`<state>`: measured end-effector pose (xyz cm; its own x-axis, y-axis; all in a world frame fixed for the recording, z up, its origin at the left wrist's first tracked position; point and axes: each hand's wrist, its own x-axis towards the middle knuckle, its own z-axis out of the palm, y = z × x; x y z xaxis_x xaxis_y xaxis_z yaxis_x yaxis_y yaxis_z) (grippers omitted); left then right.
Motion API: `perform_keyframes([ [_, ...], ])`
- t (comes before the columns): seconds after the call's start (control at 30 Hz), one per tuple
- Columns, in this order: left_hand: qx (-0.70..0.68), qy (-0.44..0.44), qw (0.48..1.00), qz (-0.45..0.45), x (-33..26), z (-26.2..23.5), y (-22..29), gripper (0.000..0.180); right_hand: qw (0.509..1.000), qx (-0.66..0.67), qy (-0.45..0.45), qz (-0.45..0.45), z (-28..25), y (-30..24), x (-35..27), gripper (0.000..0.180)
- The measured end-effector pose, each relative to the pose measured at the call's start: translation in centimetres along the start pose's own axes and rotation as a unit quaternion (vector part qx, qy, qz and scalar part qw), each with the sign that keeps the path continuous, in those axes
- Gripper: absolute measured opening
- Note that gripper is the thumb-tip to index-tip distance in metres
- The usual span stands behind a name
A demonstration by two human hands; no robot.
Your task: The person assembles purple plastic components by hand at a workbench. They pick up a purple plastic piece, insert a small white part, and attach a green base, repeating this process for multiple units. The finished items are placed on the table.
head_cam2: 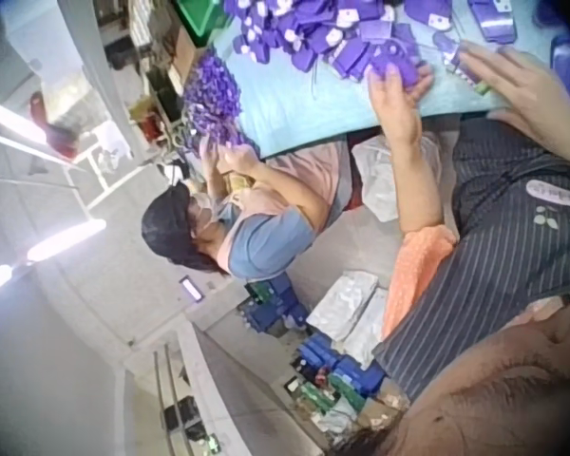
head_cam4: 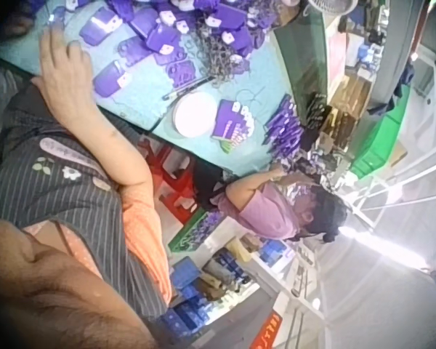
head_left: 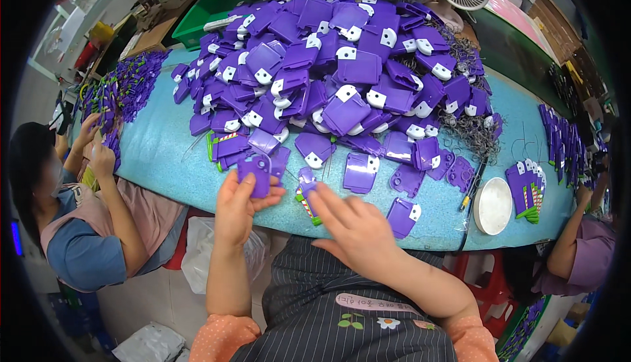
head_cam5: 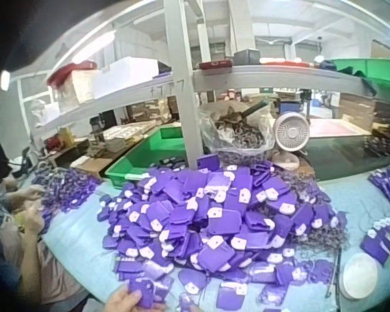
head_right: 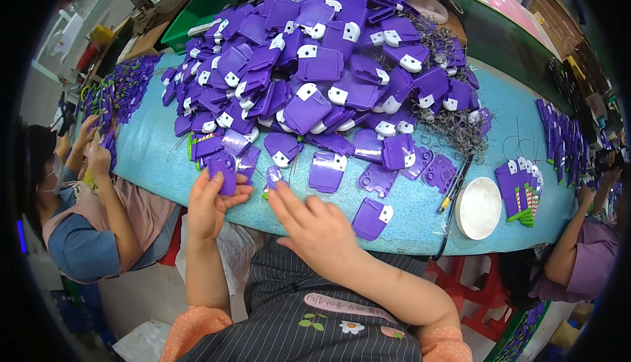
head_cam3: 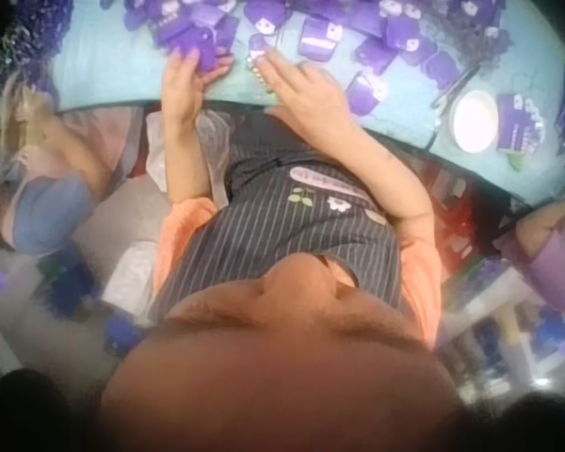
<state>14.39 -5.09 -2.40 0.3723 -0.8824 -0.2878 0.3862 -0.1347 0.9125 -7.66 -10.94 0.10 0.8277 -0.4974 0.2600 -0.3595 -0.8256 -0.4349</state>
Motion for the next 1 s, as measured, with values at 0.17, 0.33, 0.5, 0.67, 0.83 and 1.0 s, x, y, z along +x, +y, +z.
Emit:
perform_keyframes([
  [0.17,-0.019,-0.024,0.999,-0.032,-1.7,1.9,-1.5,0.029,0.997,-0.050,-0.051,-0.006,2.0,0.3,-0.7,0.055],
  [0.33,-0.036,-0.090,0.992,-0.086,-3.0,3.8,-3.1,0.033,0.999,0.018,-0.011,-0.026,0.5,1.7,-4.8,0.036],
  [0.5,-0.091,-0.159,0.975,-0.129,-4.0,5.6,-4.6,0.035,0.759,0.608,0.187,0.140,-3.6,1.5,-10.0,0.029],
  [0.67,-0.227,-0.173,0.955,-0.077,-5.4,10.5,-5.2,0.036,0.646,0.731,0.105,0.193,-0.5,0.0,-10.4,0.025],
  [0.83,-0.182,-0.151,0.967,-0.100,-6.0,10.8,-4.4,0.031,0.736,0.611,0.067,0.282,-1.0,0.5,-11.0,0.026],
  [1.0,0.033,-0.247,0.963,-0.102,-7.3,9.7,-4.6,0.033,0.718,0.585,0.189,0.325,-3.7,3.5,-6.6,0.038],
])
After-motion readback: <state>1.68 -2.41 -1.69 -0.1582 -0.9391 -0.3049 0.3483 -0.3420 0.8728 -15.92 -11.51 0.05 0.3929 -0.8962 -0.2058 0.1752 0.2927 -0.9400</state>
